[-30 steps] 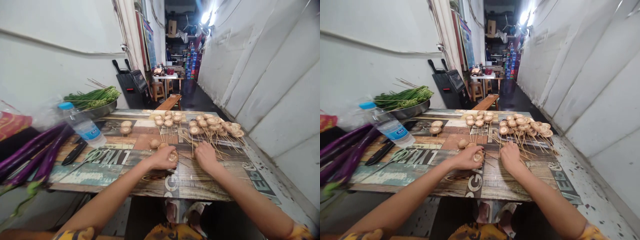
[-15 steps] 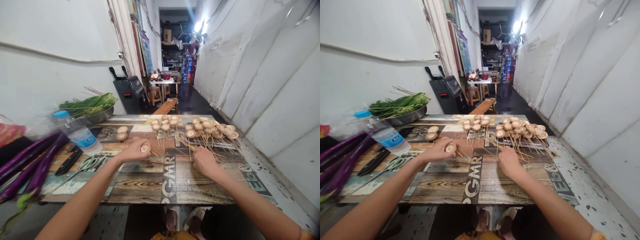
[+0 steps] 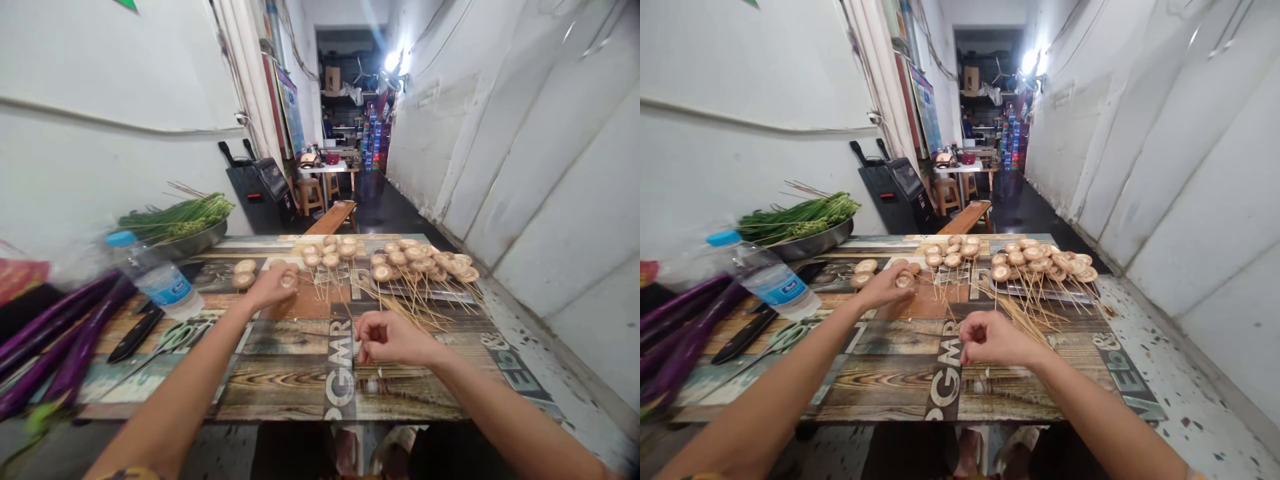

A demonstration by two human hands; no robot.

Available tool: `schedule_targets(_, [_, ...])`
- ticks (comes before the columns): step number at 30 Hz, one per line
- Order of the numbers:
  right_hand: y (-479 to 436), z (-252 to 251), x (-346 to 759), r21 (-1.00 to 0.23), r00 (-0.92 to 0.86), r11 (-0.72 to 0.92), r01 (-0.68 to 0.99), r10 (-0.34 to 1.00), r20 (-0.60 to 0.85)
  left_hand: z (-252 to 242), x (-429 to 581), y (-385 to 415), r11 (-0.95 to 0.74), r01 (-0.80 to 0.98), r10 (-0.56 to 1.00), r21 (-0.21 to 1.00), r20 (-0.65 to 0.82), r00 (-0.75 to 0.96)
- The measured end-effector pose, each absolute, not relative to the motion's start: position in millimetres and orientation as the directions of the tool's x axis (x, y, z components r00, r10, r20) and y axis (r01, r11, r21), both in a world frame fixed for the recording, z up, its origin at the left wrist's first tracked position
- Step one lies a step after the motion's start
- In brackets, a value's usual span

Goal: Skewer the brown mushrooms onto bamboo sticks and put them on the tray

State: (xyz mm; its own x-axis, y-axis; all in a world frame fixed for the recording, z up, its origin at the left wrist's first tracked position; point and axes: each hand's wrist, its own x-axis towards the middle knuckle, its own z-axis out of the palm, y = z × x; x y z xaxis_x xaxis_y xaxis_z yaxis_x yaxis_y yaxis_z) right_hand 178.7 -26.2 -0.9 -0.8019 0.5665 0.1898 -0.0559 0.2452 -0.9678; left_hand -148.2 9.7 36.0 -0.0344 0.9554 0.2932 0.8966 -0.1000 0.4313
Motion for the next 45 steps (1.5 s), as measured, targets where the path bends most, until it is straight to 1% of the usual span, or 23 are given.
schedule_targets(1, [-22.7, -1.4, 169.6, -0.985, -0.798, 0.135, -0.104, 0.58, 0.163, 33.8, -140.7, 6.8, -0.077, 0.832, 0.938, 0.55, 0.323, -0.127])
schedule_targets(2, [-19.1, -2.5, 160.4, -0.989, -0.787, 0.06, -0.138, 0.599, 0.147, 31.4, -130.8, 5.2, -0.078, 0.725, 0.918, 0.684, 0.333, -0.216])
schedule_targets(3, [-15.8, -4.5, 151.8, -0.986, -0.765, 0.021, -0.168, 0.628, 0.144, 28.8, -119.0, 4.9, -0.097, 0.578, 0.904, 0.81, 0.315, -0.29])
schedule_targets(4, [-12.9, -7.4, 144.2, -0.981, -0.737, 0.006, -0.195, 0.658, 0.151, 26.3, -106.3, 6.1, -0.13, 0.396, 0.907, 0.909, 0.27, -0.324])
schedule_targets(5, [-10.4, -11.1, 137.9, -0.976, -0.707, 0.002, -0.22, 0.689, 0.161, 23.8, -93.6, 8.3, -0.164, 0.17, 0.92, 0.972, 0.213, -0.329])
schedule_targets(6, [-8.4, -15.3, 133.1, -0.972, -0.68, 0.002, -0.236, 0.714, 0.167, 21.4, -81.6, 11.2, -0.181, -0.048, 0.94, 0.982, 0.158, -0.302])
schedule_targets(7, [-6.8, -19.9, 129.8, -0.969, -0.653, 0.0, -0.247, 0.739, 0.166, 19.2, -71.0, 14.2, -0.173, -0.221, 0.958, 0.96, 0.111, -0.266])
schedule_targets(8, [-5.6, -24.5, 127.7, -0.969, -0.626, -0.003, -0.249, 0.763, 0.159, 17.1, -62.3, 16.9, -0.161, -0.347, 0.968, 0.924, 0.079, -0.237])
schedule_targets(10, [-3.9, -31.9, 126.5, -0.969, -0.571, -0.012, -0.247, 0.81, 0.136, 12.6, -51.0, 20.3, -0.135, -0.481, 0.979, 0.866, 0.041, -0.201])
schedule_targets(12, [-2.7, -36.1, 127.6, -0.969, -0.531, -0.019, -0.245, 0.839, 0.118, 8.0, -47.0, 20.7, -0.13, -0.527, 0.979, 0.84, 0.024, -0.203])
schedule_targets(14, [-2.1, -37.6, 129.5, -0.972, -0.502, 0.011, -0.234, 0.855, 0.131, 4.2, -48.0, 19.5, -0.135, -0.521, 0.973, 0.843, 0.013, -0.231])
schedule_targets(15, [-2.1, -37.9, 130.6, -0.974, -0.476, 0.055, -0.218, 0.866, 0.155, 3.0, -49.6, 18.8, -0.142, -0.508, 0.967, 0.85, 0.01, -0.253])
schedule_targets(17, [-3.5, -38.7, 132.2, -0.968, -0.401, 0.204, -0.146, 0.882, 0.247, 2.7, -53.6, 18.1, -0.157, -0.501, 0.95, 0.851, -0.009, -0.313])
schedule_targets(20, [-9.1, -41.9, 133.4, -0.904, -0.321, 0.427, 0.0, 0.856, 0.404, 5.9, -59.3, 19.1, -0.142, -0.583, 0.919, 0.8, -0.113, -0.378])
schedule_targets(22, [-14.0, -44.8, 133.4, -0.856, -0.342, 0.512, 0.079, 0.82, 0.459, 8.9, -61.8, 20.4, -0.106, -0.645, 0.915, 0.756, -0.18, -0.362])
schedule_targets(25, [-19.4, -48.5, 133.0, -0.795, -0.389, 0.59, 0.145, 0.772, 0.502, 12.4, -62.8, 21.3, -0.061, -0.701, 0.918, 0.711, -0.235, -0.319])
schedule_targets(29, [-20.8, -51.3, 132.0, -0.757, -0.387, 0.632, 0.169, 0.749, 0.538, 13.9, -61.8, 20.8, -0.08, -0.735, 0.91, 0.673, -0.251, -0.329])
schedule_targets(32, [-20.3, -52.1, 131.3, -0.745, -0.377, 0.64, 0.187, 0.747, 0.547, 12.7, -62.2, 20.1, -0.085, -0.739, 0.898, 0.668, -0.27, -0.347])
schedule_targets(39, [-21.9, -49.7, 131.8, -0.74, -0.378, 0.636, 0.218, 0.754, 0.537, 11.6, -62.9, 20.6, -0.123, -0.737, 0.895, 0.664, -0.247, -0.372])
schedule_targets(45, [-22.9, -49.1, 131.6, -0.752, -0.387, 0.616, 0.236, 0.769, 0.509, 12.4, -62.2, 21.4, -0.119, -0.74, 0.899, 0.662, -0.244, -0.363])
